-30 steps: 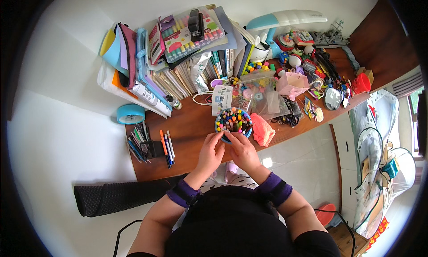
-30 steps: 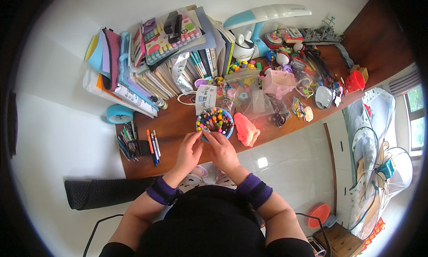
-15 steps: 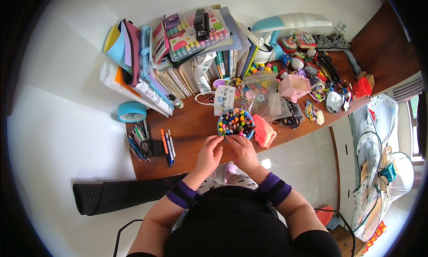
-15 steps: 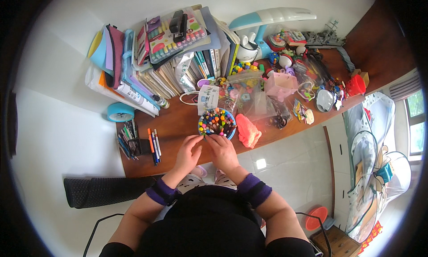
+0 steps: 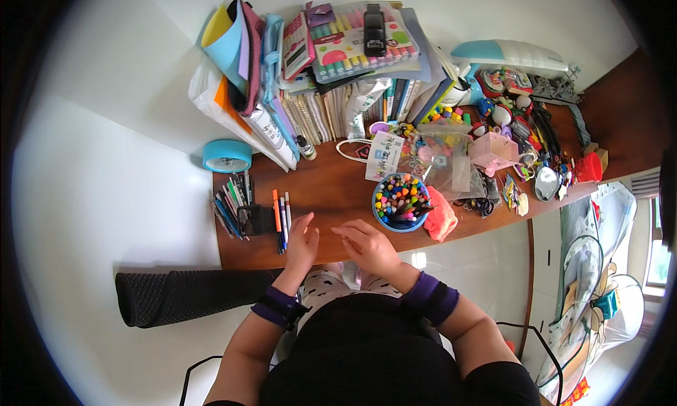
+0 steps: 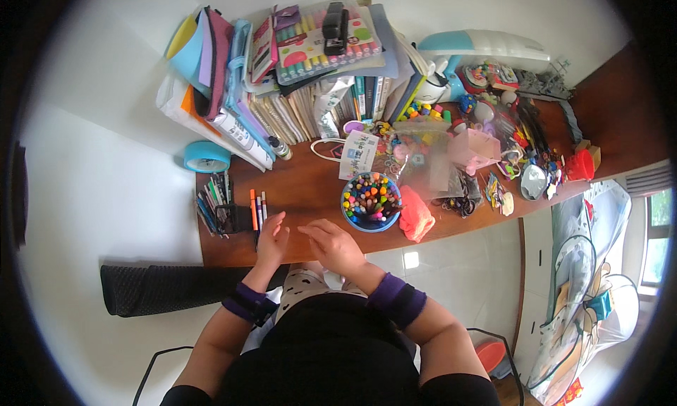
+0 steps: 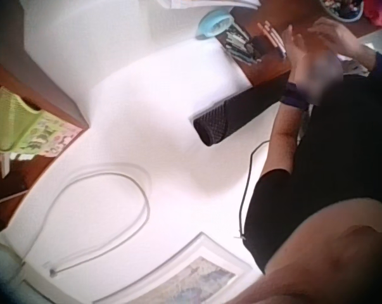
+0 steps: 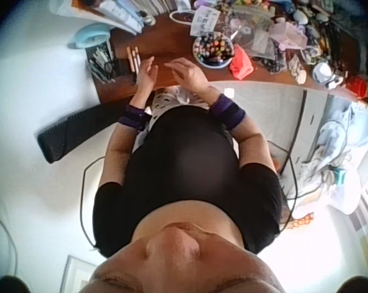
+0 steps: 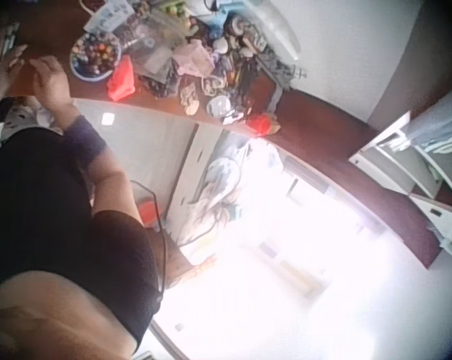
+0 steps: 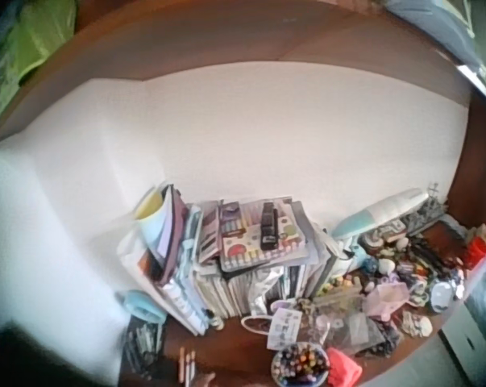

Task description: The person sits on the floor and organizes a collection of markers. They pick up markers from a blue bowl, remove the caps, and place the uncapped markers into a black holder on the table.

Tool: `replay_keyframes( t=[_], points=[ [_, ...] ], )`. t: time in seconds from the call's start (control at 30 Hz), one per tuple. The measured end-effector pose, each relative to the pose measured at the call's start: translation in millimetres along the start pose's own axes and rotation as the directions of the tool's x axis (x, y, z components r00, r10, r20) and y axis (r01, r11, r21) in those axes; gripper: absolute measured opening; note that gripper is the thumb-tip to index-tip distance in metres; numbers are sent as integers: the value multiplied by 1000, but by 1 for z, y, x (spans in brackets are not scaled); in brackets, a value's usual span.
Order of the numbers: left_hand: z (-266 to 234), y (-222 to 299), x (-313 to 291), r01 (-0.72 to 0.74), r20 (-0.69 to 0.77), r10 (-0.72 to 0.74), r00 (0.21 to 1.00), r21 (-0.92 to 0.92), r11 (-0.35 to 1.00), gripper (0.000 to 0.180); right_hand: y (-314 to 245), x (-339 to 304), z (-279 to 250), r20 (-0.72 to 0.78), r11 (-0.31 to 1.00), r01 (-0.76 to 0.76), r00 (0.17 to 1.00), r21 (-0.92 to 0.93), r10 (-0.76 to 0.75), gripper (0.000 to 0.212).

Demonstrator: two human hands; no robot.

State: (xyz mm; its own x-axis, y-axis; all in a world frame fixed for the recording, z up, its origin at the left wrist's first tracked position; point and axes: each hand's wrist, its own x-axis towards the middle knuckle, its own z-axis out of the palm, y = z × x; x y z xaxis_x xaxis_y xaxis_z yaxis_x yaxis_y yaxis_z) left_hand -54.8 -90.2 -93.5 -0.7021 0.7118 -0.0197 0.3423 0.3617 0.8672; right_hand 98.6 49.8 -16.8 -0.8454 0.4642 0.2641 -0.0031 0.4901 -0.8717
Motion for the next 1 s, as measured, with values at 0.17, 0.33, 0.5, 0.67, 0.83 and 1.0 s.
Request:
replay_keyframes(
  t=[0.17, 0.33, 0.5, 0.67, 0.83, 1.0],
  points=[
    [-23, -37, 1, 12, -107, 15, 994, 249, 968, 43, 9, 19, 38, 96, 998, -27, 995, 50, 22, 30],
    [-30, -56, 1, 73, -93, -52, 994, 244, 967, 48, 27, 32, 73, 185, 973, -196, 967, 119, 172, 31],
    [-25, -67, 4, 107, -47, -99, 994, 206, 973, 48, 57, 37, 106, 246, 945, -307, 930, 116, 272, 35],
    [-18, -67, 9, 150, -62, -139, 988, 240, 959, 45, 80, 37, 128, 253, 906, -409, 893, 110, 373, 40],
    [-16, -70, 15, 234, -34, -231, 972, 172, 957, 49, 92, 40, 138, 282, 869, -491, 844, 62, 456, 47],
    [-10, -75, 18, 309, 31, -312, 950, 76, 948, 48, 100, 42, 145, 282, 811, -576, 799, 104, 532, 47]
  ],
)
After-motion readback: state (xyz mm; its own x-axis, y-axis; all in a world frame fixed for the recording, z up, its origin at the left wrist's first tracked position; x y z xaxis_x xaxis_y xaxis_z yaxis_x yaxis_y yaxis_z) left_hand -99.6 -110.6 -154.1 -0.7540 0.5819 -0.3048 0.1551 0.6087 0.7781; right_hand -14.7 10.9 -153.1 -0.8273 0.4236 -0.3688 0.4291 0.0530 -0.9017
